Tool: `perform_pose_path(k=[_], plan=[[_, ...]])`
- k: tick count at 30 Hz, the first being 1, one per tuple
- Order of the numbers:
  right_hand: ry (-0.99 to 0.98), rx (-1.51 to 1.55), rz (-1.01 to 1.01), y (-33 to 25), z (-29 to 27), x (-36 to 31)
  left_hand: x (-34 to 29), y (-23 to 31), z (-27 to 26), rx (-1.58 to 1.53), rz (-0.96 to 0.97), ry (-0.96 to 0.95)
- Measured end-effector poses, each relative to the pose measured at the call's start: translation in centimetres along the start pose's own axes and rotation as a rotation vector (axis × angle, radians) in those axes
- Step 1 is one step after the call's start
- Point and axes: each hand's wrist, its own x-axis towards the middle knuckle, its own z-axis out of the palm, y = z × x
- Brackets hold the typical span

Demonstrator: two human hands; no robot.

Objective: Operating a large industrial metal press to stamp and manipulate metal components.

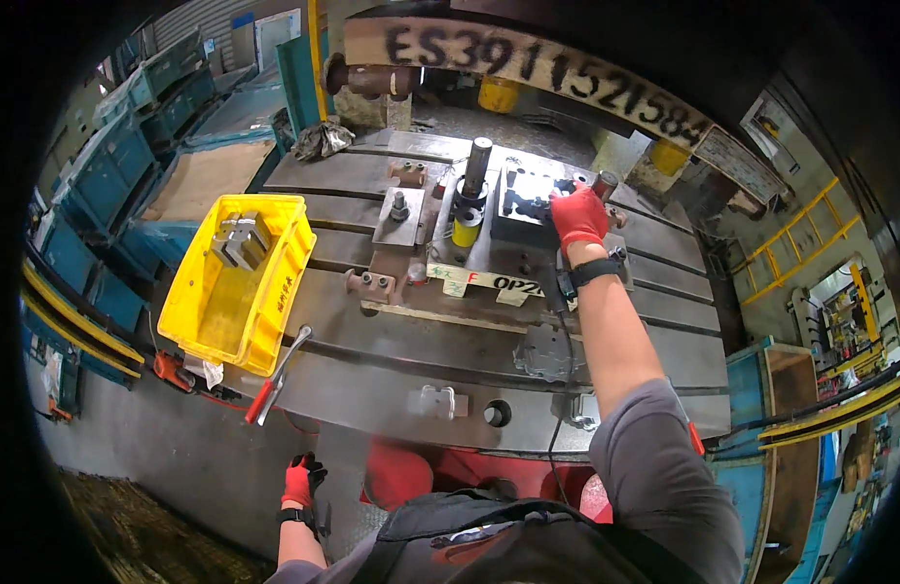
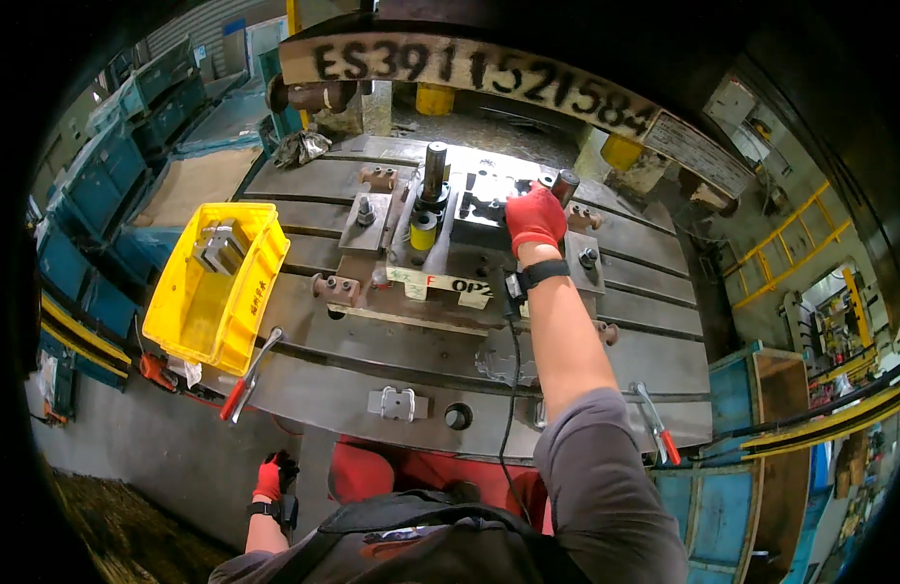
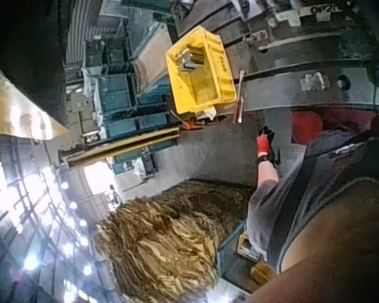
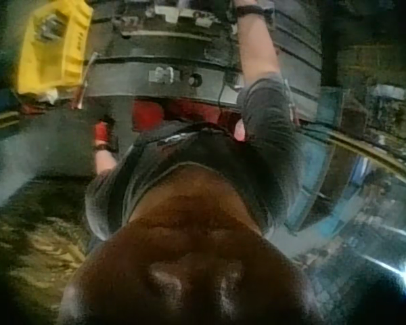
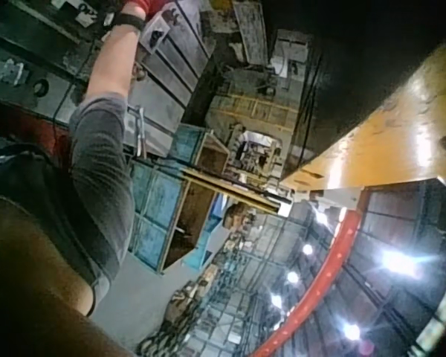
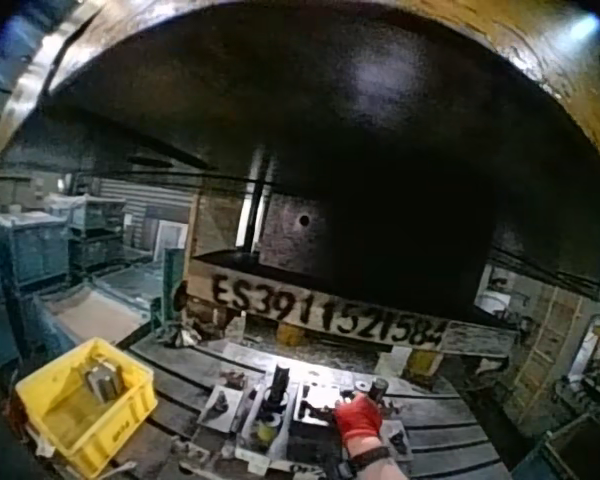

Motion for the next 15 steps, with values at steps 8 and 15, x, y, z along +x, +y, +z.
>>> perform_pose_path(k=[8, 15], plan=[[-0.127, -0.522, -0.168, -2.2, -2.5, -2.2, 0.0, 0.5, 2.9, 0.304, -0.130, -0.118], [-0.185, -0.350, -0.476, -0.2, 0.0, -3.8, 0.7, -1.2, 3.1, 0.403, -0.135, -0.172]])
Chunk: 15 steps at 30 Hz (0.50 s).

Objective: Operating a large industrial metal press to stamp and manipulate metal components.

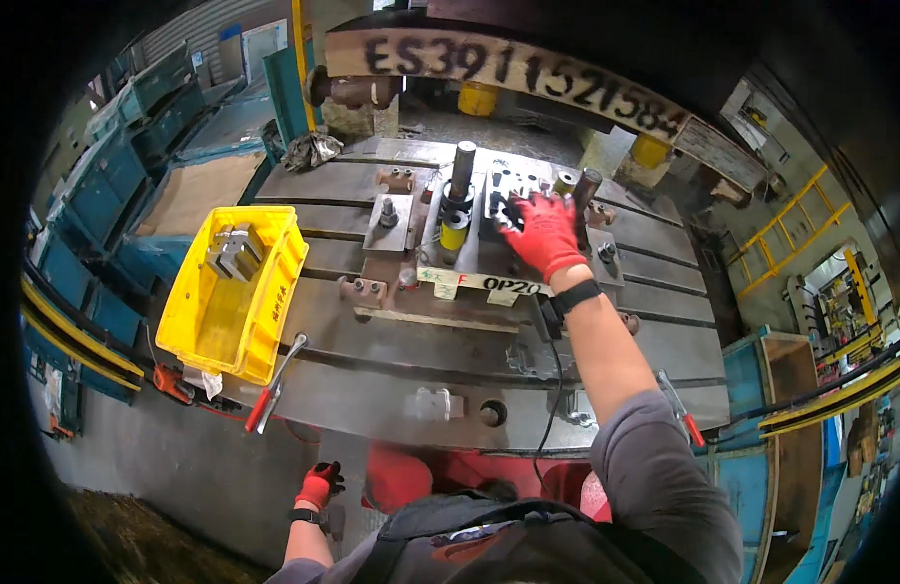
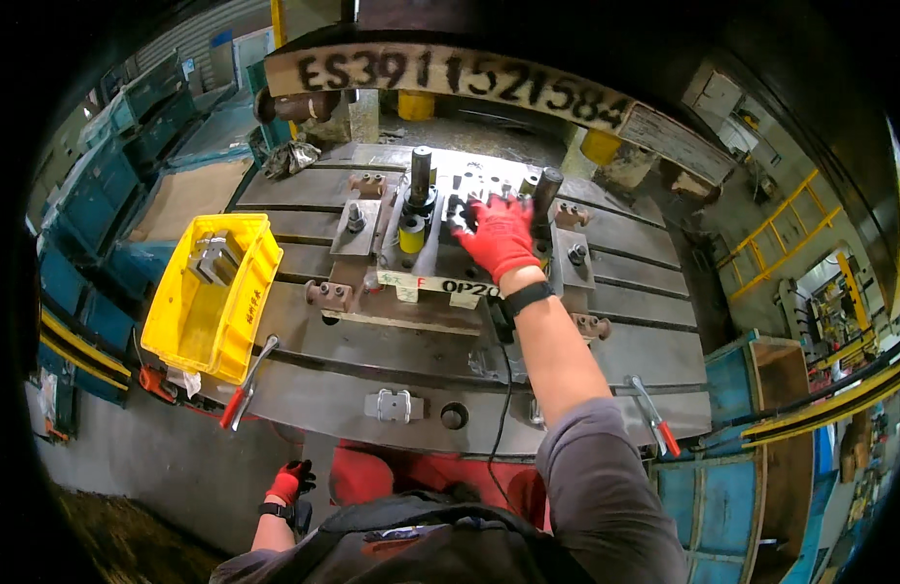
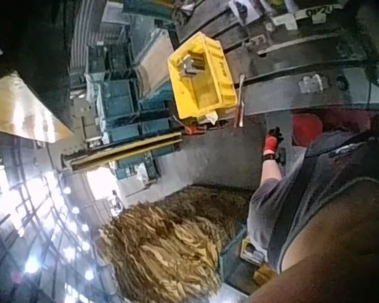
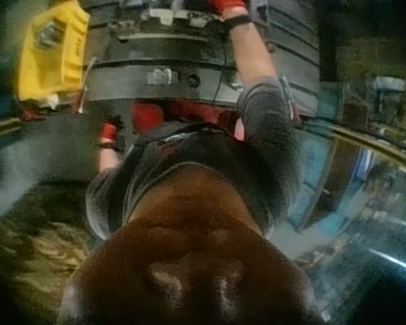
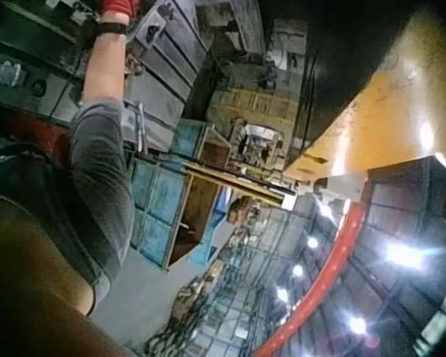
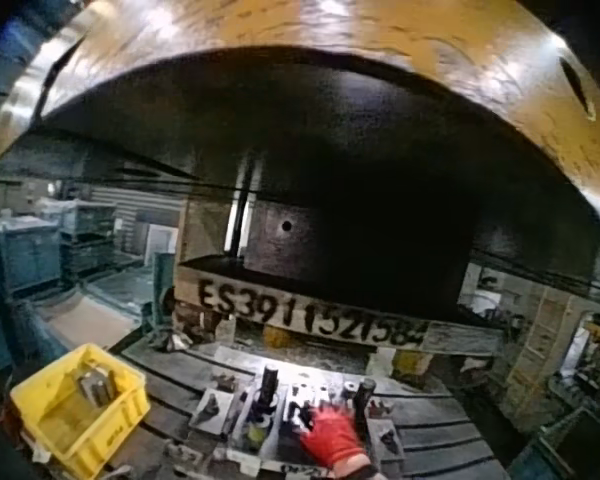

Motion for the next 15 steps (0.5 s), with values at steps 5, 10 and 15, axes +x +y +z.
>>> perform_pose_path(k=[5, 10, 15], plan=[[0.086, 0.271, -0.018, 2.3, -2.2, -0.7, -3.4, 3.7, 1.9, 0.159, 0.050, -0.116], [0.324, 0.294, -0.079, 5.1, -3.5, -11.8, -6.2, 5.2, 3.7, 0.322, 0.024, -0.124], [0.262, 0.307, 0.352, 11.8, -2.3, -29.5, -5.3, 1.2, 2.3, 0.712, 0.574, -0.372]])
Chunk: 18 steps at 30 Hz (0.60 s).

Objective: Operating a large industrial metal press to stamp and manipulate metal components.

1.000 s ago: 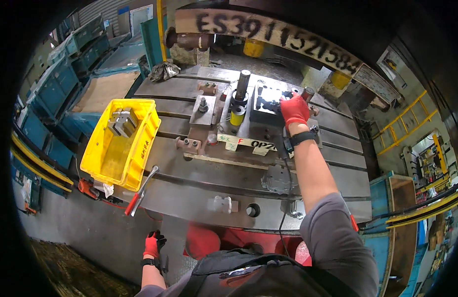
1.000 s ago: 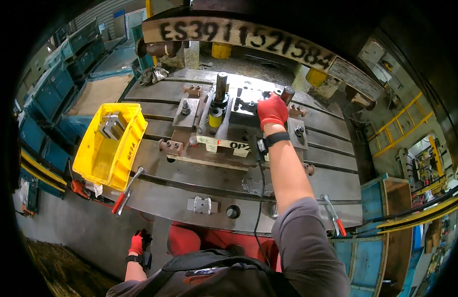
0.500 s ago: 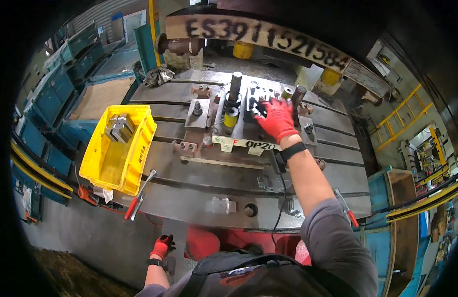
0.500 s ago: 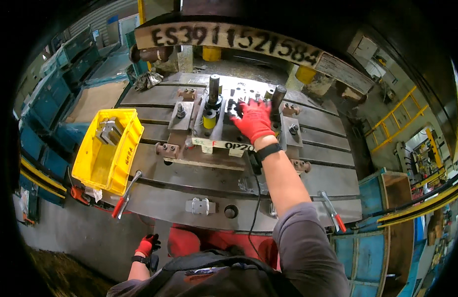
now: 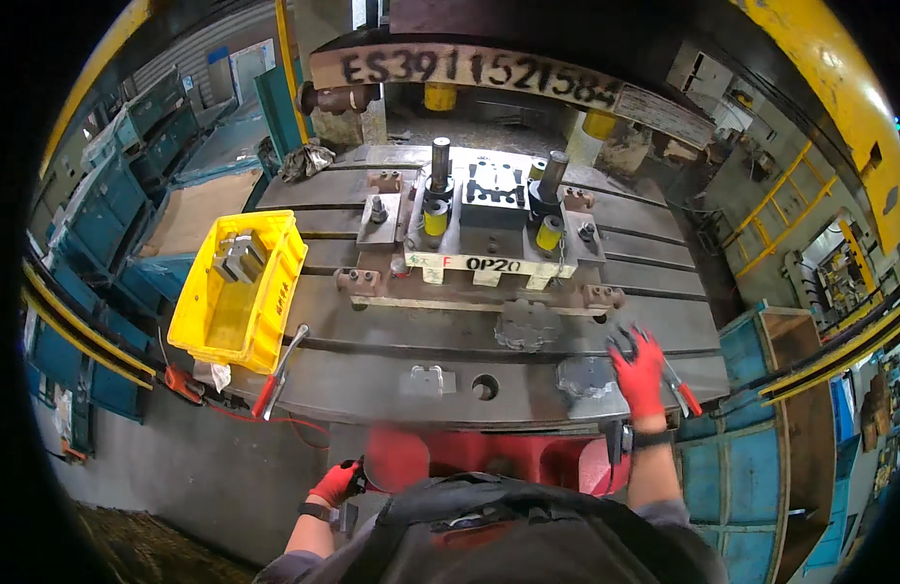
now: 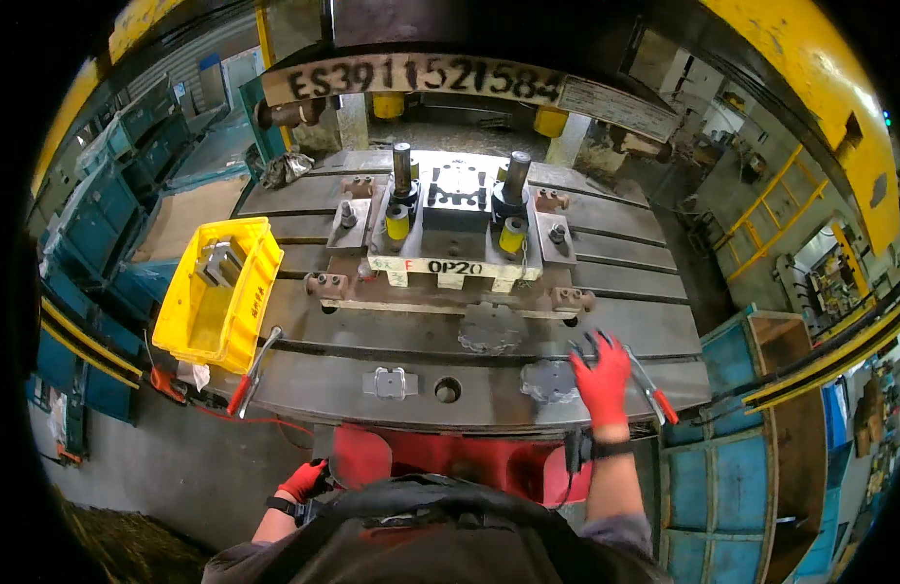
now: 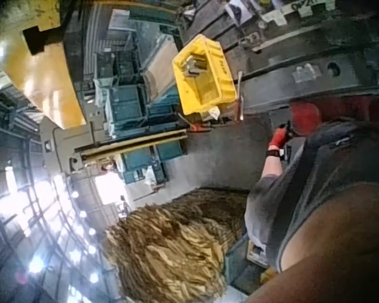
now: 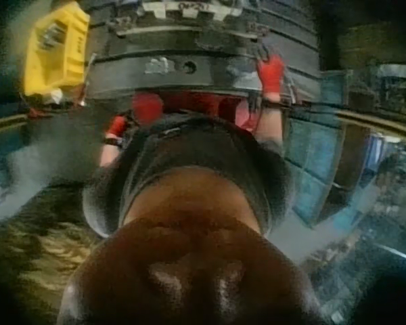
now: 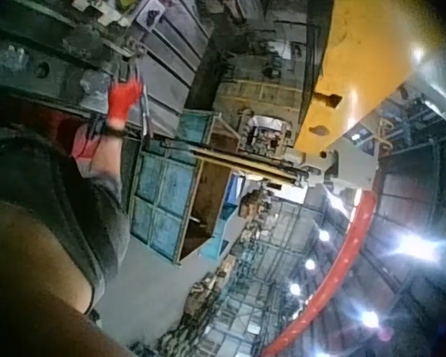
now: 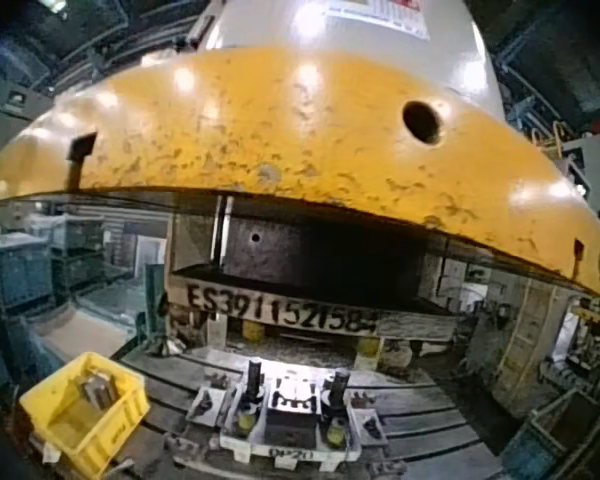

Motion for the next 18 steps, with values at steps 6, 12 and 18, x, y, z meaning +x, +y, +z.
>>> perform_pose_path(k=[6, 12, 18], plan=[[0.313, 0.459, 0.967, 16.3, -0.1, -20.0, 0.0, 8.4, 1.1, -0.296, -0.305, -0.121], [-0.327, 0.561, 1.257, 18.8, 4.9, -31.9, 1.2, 6.8, 3.1, -0.129, -0.107, -0.144], [-0.557, 0.527, 0.915, 20.3, 8.0, -32.5, 1.7, 4.2, 3.6, 0.319, 0.270, -0.055]])
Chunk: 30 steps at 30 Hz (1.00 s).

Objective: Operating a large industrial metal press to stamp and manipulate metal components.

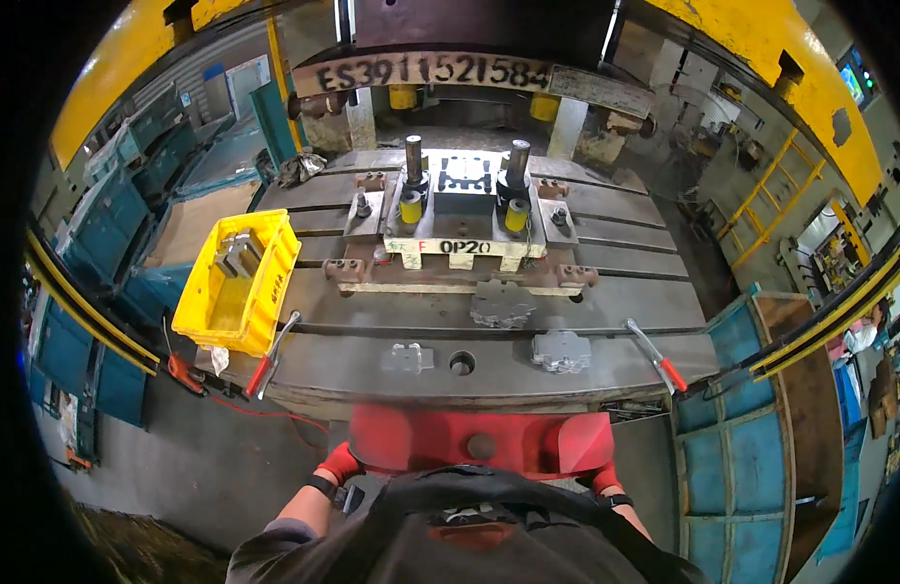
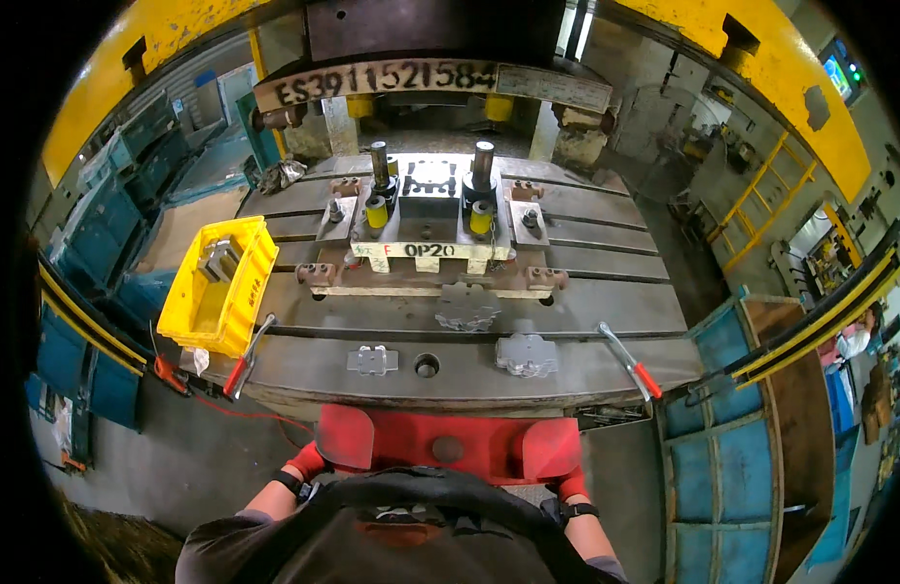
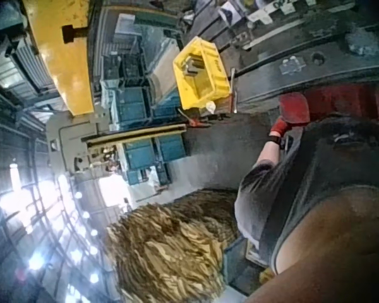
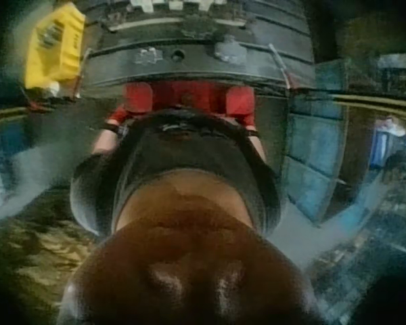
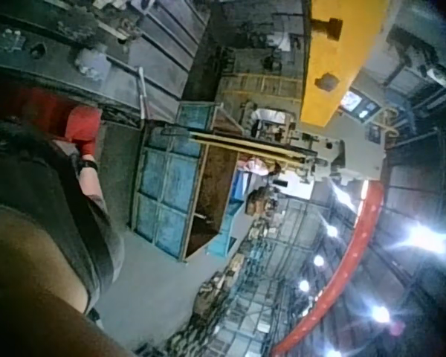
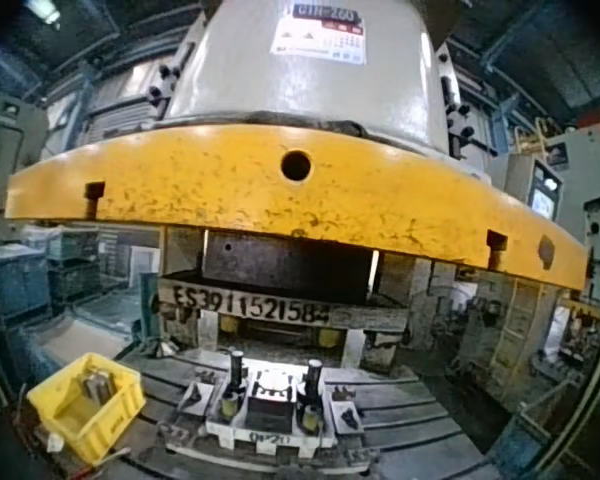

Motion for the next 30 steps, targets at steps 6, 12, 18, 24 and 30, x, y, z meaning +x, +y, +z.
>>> perform_pose_path(k=[6, 12, 18, 24, 30], plan=[[-0.070, -0.166, -0.251, 4.7, 1.0, 3.9, 0.2, -0.9, 0.2, 0.193, 0.016, 0.056], [-0.035, -0.357, -0.416, 3.8, 1.1, 4.0, 0.0, 2.9, -0.8, -0.068, -0.392, -0.020], [-0.063, -0.272, -0.414, 2.4, 0.4, 2.9, 0.1, -2.1, 0.7, -0.212, -0.273, 0.061], [-0.073, -0.208, -0.433, 1.5, 0.4, 2.4, 0.2, 3.7, -0.4, -0.305, -0.367, 0.086], [-0.131, -0.014, -0.408, -0.1, -0.9, 1.0, -0.6, 3.4, -1.9, -0.357, -0.432, -0.049]])
